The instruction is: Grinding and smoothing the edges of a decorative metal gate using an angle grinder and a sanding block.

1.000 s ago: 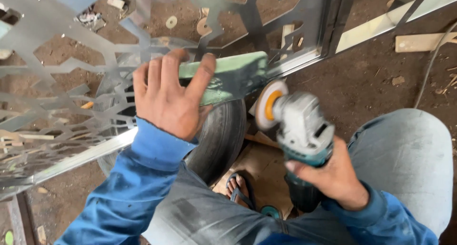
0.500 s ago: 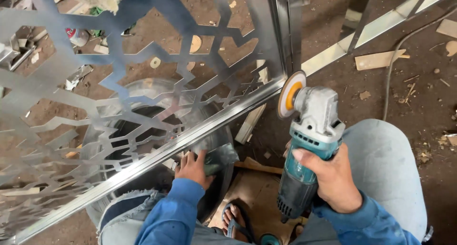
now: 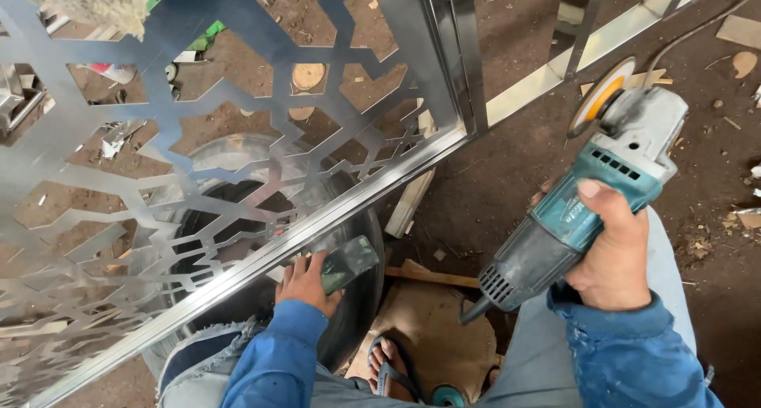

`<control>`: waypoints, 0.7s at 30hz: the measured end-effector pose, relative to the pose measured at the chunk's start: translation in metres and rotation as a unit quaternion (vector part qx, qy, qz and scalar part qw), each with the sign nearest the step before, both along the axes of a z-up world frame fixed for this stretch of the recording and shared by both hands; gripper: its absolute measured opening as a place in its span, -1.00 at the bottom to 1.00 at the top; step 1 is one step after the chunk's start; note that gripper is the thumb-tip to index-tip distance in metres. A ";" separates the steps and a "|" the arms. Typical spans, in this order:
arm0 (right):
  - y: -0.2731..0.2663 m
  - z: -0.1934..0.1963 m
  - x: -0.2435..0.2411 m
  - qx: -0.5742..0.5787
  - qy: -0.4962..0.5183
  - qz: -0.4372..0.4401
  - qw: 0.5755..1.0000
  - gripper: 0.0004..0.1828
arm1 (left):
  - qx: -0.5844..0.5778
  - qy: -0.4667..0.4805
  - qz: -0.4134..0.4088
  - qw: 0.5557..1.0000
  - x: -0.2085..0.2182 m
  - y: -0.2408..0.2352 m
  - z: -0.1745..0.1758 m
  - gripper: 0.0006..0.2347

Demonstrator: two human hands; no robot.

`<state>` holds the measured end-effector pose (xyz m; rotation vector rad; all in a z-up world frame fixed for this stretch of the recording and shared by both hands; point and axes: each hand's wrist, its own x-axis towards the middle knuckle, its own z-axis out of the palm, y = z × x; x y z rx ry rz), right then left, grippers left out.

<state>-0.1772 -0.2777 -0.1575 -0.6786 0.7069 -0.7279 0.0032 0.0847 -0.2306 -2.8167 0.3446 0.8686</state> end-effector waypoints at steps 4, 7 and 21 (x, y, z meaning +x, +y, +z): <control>0.002 -0.001 0.000 -0.023 -0.019 0.020 0.999 -0.51 | 0.028 0.029 -0.017 0.999 -0.006 -0.014 0.007 -0.27; 0.004 0.001 0.002 -0.030 -0.021 0.031 0.999 -0.49 | 0.020 0.047 0.008 0.999 -0.004 -0.023 0.015 -0.19; 0.017 0.007 0.006 -0.063 0.005 0.104 0.993 -0.53 | 0.033 0.021 -0.011 0.999 0.000 -0.009 0.002 -0.25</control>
